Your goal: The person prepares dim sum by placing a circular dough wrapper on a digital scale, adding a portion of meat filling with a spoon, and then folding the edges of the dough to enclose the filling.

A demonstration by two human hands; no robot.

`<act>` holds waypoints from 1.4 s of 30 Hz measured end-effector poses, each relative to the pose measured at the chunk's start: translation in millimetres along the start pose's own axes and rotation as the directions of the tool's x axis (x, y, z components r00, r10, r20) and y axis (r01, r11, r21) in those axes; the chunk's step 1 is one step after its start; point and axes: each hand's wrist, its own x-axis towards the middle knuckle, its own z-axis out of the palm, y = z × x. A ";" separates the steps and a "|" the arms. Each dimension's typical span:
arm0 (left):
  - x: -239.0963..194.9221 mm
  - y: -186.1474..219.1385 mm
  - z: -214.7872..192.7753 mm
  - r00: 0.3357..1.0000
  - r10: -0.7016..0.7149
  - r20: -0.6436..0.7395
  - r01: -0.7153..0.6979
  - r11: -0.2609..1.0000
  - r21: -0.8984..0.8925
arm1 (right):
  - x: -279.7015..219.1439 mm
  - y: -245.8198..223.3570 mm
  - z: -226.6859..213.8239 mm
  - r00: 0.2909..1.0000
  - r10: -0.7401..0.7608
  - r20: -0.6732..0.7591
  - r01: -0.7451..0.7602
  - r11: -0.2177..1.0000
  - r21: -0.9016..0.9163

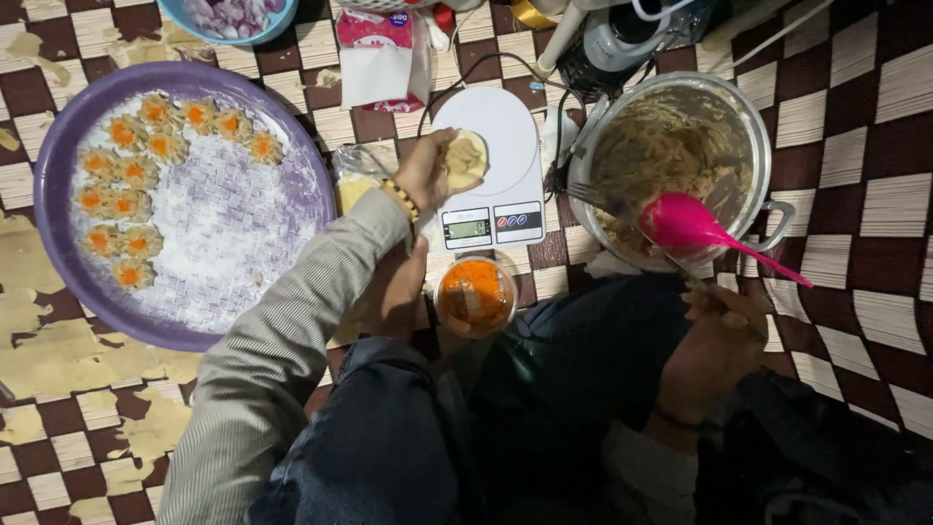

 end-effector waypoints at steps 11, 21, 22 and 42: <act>-7.1 2.7 45.4 0.979 0.149 0.140 -0.204 0.700 0.684 | 5.1 -36.0 20.4 0.948 0.209 -0.242 -0.236 0.968 -0.088; -31.7 43.0 -11.6 0.917 0.286 0.278 -0.317 0.100 0.943 | 4.7 -10.8 -9.8 0.992 -0.020 -0.122 -0.019 0.950 -0.310; -31.4 43.8 -26.8 0.890 0.352 0.290 -0.346 0.109 0.932 | 6.5 -10.2 -8.2 0.972 0.078 -0.221 -0.094 0.994 -0.064; -55.1 -59.4 -126.9 0.830 0.315 0.460 -0.551 0.334 0.765 | 7.6 -35.6 17.6 0.966 0.079 -0.246 -0.048 0.990 0.130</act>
